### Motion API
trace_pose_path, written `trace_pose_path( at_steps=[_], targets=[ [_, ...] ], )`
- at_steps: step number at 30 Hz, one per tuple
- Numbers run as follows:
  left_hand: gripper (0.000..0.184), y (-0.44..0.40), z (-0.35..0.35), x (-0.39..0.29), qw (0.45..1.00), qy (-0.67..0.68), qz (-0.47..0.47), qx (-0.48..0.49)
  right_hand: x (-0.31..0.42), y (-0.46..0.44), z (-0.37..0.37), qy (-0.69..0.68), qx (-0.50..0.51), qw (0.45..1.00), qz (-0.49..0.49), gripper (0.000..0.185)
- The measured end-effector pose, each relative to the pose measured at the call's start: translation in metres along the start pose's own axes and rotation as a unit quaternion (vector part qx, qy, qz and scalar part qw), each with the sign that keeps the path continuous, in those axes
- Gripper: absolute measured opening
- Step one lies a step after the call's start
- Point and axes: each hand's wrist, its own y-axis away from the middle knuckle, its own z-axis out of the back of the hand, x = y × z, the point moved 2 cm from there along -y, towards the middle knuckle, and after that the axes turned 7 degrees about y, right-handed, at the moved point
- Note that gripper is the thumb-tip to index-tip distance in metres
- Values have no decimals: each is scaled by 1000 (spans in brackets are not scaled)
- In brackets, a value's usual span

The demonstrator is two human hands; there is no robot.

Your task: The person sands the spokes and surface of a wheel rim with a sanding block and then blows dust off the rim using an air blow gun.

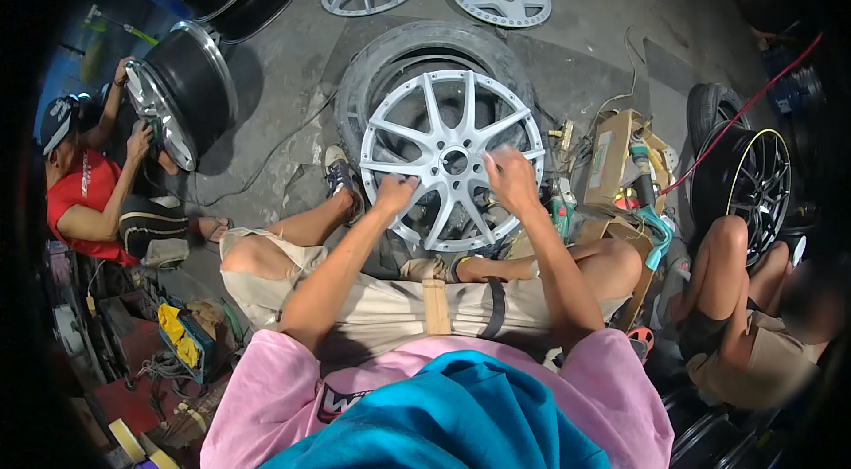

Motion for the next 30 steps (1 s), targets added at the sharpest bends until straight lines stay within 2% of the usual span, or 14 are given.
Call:
trace_pose_path(
  at_steps=[2,3,5,8,9,10,14,17,20,21,23,26,27,30],
  targets=[
    [57,29,-10,-23,993,-60,-75,72,27,-23,-12,-6,-74,995,67,21],
    [66,54,-10,-39,986,-114,-102,70,36,-37,-24,-9,-74,995,66,21],
    [85,76,-16,-46,964,-210,-136,85,51,-58,-48,26,-119,982,147,27],
    [77,80,-12,-41,954,-257,-133,84,48,-76,-86,103,-140,968,180,32],
    [64,78,-11,-37,953,-273,-103,78,50,-82,-86,104,-155,963,195,32],
    [64,72,-11,-32,955,-270,-97,74,49,-93,-88,138,-154,959,195,33],
    [52,75,-7,-30,934,-332,-76,107,54,-168,-87,193,-167,944,208,25],
    [26,80,10,-44,920,-343,-94,167,43,-222,-113,188,-72,957,209,28],
    [26,86,28,-62,924,-291,-123,216,48,-219,-101,219,-3,949,225,26],
    [34,98,50,-93,939,-233,-118,224,44,-202,-93,221,3,948,229,26],
    [41,109,72,-119,936,-165,-146,274,41,-168,-78,168,-31,928,331,28],
    [40,140,112,-178,927,-144,-194,288,39,-153,-60,203,3,913,355,31],
    [38,146,119,-192,920,-139,-241,277,44,-163,-60,203,-28,908,364,30],
    [35,161,138,-218,904,-148,-321,239,36,-217,-89,160,-24,936,312,30]
  ],
)
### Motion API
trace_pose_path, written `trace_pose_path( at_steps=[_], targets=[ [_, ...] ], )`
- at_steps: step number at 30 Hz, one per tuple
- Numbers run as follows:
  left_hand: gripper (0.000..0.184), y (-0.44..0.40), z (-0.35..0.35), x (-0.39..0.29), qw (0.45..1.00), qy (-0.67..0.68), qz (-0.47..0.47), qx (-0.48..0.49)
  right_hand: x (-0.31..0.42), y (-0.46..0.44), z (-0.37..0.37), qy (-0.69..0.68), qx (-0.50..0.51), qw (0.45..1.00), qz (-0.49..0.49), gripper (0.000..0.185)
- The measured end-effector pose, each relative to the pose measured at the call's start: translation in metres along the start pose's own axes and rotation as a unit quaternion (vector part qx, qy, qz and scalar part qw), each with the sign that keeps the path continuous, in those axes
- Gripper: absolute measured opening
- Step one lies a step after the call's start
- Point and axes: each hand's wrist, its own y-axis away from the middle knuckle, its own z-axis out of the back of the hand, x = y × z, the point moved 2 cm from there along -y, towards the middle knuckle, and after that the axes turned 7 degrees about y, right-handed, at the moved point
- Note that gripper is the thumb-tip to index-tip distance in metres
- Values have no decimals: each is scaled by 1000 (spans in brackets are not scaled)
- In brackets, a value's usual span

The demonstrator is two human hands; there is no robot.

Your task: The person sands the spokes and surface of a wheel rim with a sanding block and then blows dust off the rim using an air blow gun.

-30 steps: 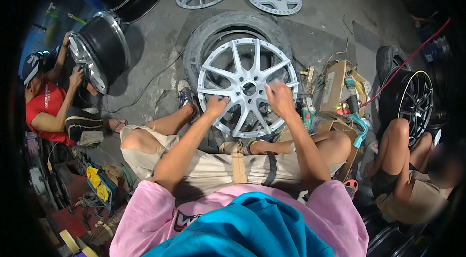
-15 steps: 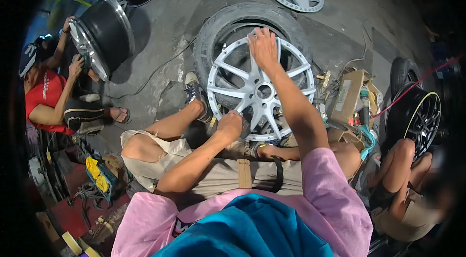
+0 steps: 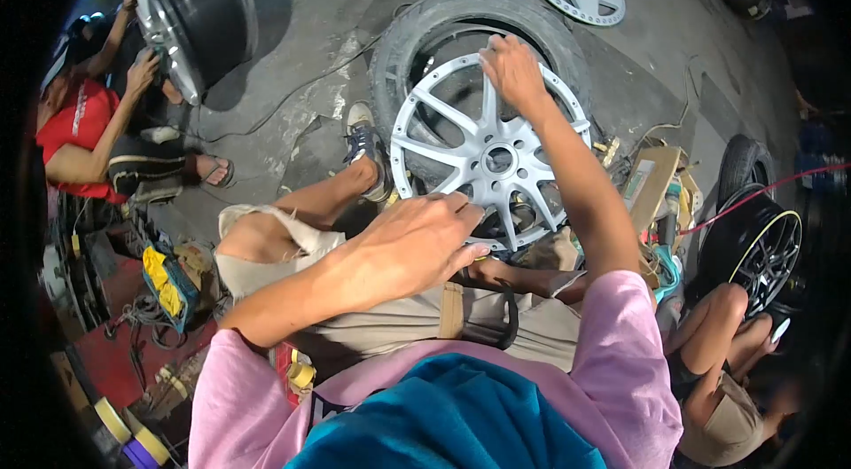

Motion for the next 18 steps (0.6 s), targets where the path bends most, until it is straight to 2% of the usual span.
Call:
trace_pose_path(
  at_steps=[2,3,5,6,8,9,10,11,12,13,14,17,18],
  targets=[
    [33,5,11,-8,999,-28,-28,-17,0,-10,-9,-9,32,999,-11,29],
    [33,7,16,-7,998,-50,-10,23,-2,-13,-10,-11,69,997,-30,29],
    [32,9,21,4,989,-104,42,94,13,10,11,-5,31,999,-6,29],
    [32,9,23,11,990,-100,38,94,24,31,23,-2,-2,1000,14,29],
    [32,11,23,30,982,-101,96,130,42,75,37,-46,18,997,59,28],
    [32,20,13,45,992,-102,31,64,56,94,44,-51,22,997,51,29],
    [32,17,7,44,993,-95,25,67,69,106,49,-58,28,997,46,30],
    [33,18,-2,40,983,-138,54,111,80,109,47,-78,19,996,29,33],
    [33,20,-5,39,966,-188,84,156,89,104,37,-84,20,996,31,33],
    [34,19,-4,38,975,-79,97,185,96,93,26,-77,-8,996,34,35],
    [34,16,-2,32,970,-52,106,214,101,80,15,-69,-36,996,37,37],
    [33,9,-5,25,976,-64,89,189,124,11,-7,-9,-13,996,86,30],
    [33,6,-11,30,982,-105,60,145,131,-11,-11,-7,-18,996,85,30]
  ],
)
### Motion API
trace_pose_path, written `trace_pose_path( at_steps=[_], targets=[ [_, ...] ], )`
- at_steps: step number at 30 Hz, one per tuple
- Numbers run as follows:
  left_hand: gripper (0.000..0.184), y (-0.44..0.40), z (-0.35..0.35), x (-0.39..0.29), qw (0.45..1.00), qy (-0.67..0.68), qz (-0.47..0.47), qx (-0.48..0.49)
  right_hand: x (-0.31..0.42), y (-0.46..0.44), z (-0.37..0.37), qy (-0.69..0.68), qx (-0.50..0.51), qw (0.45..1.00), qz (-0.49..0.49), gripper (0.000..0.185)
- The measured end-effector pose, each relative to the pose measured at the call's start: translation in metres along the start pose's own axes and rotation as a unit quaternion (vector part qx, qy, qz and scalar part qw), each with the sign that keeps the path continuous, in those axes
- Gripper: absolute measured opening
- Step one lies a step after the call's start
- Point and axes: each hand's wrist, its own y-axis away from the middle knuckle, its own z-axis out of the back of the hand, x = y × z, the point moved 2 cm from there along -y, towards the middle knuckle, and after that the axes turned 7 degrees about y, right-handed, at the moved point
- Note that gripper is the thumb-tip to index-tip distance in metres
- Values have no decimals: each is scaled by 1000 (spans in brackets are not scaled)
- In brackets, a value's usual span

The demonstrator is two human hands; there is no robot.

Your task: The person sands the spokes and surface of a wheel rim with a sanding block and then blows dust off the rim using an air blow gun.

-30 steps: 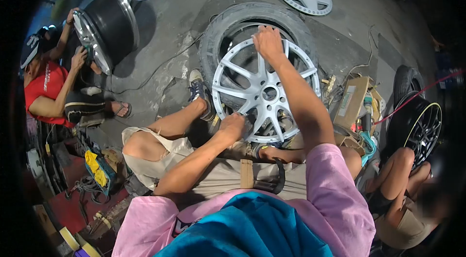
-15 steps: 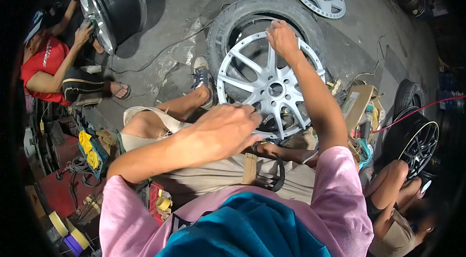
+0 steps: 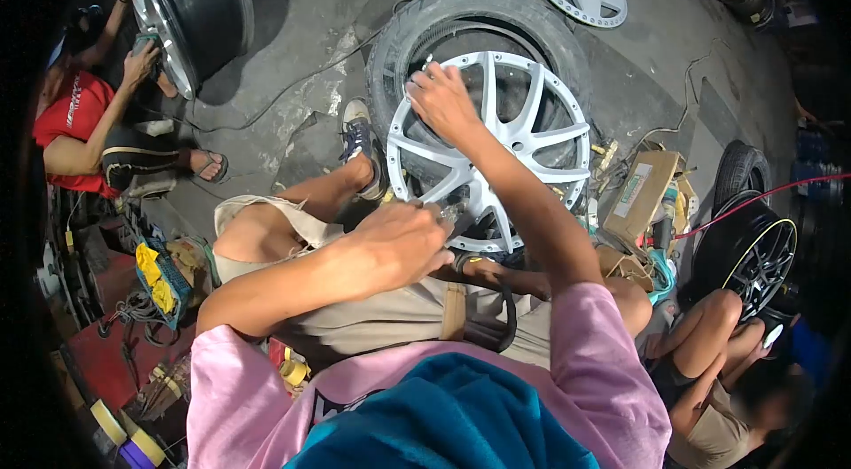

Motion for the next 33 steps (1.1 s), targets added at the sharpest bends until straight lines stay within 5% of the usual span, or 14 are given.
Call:
trace_pose_path(
  at_steps=[2,7,12,16,18,24,26,28,33],
  targets=[
    [32,-2,1,1,998,-43,-20,-46,6,-28,-10,44,193,979,40,24],
    [32,15,8,16,990,-32,-12,-140,-9,16,8,-9,113,987,112,28],
    [34,27,13,19,991,-59,54,-107,-25,53,49,-37,102,988,108,27],
    [32,32,14,16,993,-11,40,-112,-50,87,76,-235,61,943,-226,23],
    [32,34,16,14,987,-65,40,-144,-70,119,86,-278,92,863,-411,26],
    [32,25,-30,-19,993,-119,-17,-14,-58,209,104,-326,23,782,-530,31],
    [30,18,-47,-28,994,-77,-44,64,-38,202,125,-229,86,832,-498,23],
    [23,17,-48,-33,995,-69,-64,40,-33,210,118,-96,130,896,-414,20],
    [18,5,-46,-42,988,-139,-51,44,-15,208,102,-59,78,969,-225,29]
  ],
)
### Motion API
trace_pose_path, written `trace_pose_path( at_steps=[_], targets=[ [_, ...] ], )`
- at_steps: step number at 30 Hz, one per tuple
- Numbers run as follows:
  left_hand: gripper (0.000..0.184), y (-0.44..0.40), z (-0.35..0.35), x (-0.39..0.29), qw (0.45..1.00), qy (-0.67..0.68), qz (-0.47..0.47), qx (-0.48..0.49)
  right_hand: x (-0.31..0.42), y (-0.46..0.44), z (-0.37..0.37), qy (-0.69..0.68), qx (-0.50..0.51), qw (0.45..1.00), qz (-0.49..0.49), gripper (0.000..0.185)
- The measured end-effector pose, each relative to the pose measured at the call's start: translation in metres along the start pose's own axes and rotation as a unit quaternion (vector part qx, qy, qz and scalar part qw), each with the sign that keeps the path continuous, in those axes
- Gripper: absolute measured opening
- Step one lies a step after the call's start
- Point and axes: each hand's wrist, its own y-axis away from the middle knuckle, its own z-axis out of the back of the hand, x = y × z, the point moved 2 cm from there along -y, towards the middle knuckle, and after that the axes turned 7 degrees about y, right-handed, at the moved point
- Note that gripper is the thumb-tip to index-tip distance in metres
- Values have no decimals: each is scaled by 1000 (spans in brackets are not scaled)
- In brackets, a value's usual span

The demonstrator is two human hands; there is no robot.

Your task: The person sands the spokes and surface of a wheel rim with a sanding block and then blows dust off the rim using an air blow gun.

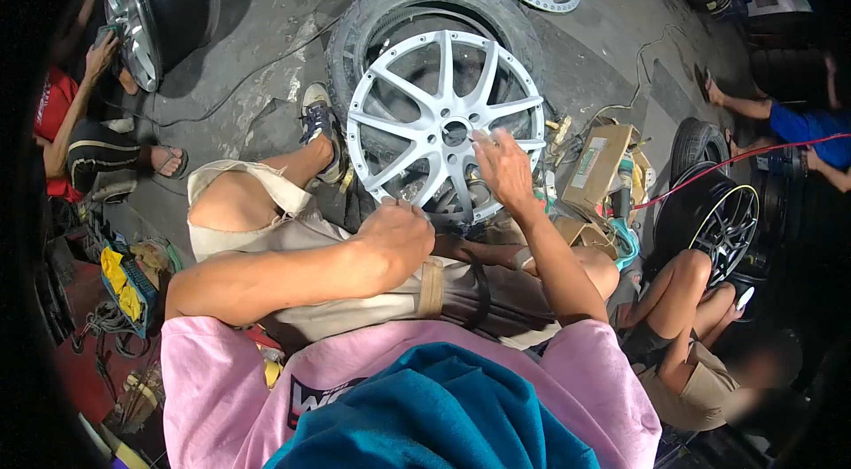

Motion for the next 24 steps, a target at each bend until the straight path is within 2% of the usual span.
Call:
trace_pose_path(
  at_steps=[2,3,5,6,7,9,10,11,14,16,17,19,20,21,24],
  targets=[
    [19,-5,3,-6,1000,-12,-3,15,-5,13,-22,93,35,995,30,34],
    [21,-8,5,-9,999,-24,-4,30,-4,24,-36,94,33,995,29,34],
    [22,-11,0,-13,999,-40,-2,17,13,41,-56,39,-3,999,-12,36],
    [23,-11,-5,-15,998,-54,-2,8,26,44,-57,28,62,995,-78,31],
    [23,-12,-7,-16,998,-56,-2,9,40,43,-48,28,61,995,-79,31],
    [24,-15,-11,-15,998,-44,-3,37,59,39,-35,-90,143,983,-74,25],
    [24,-14,-13,-14,998,-46,-5,40,56,38,-35,-113,141,983,-29,22],
    [23,-14,-15,-13,998,-45,4,38,47,36,-33,-113,140,983,-31,22],
    [20,-9,-12,-12,999,-41,11,29,29,0,-8,-60,124,990,-41,28],
    [19,-9,-9,-11,999,-47,6,23,23,-32,12,2,77,997,1,44],
    [18,-10,-9,-10,999,-43,-3,25,7,-28,2,3,74,997,3,44],
    [17,-10,-9,-6,999,-41,-4,22,-21,-21,-32,96,85,983,128,55],
    [17,-9,-11,-5,998,-68,-1,-5,-12,-11,-24,68,103,986,111,53],
    [17,-9,-11,-4,995,-92,2,-31,-14,2,-32,105,104,982,118,53],
    [18,-1,-4,-3,997,-64,0,-51,-12,24,-39,100,168,978,69,53]
  ],
)
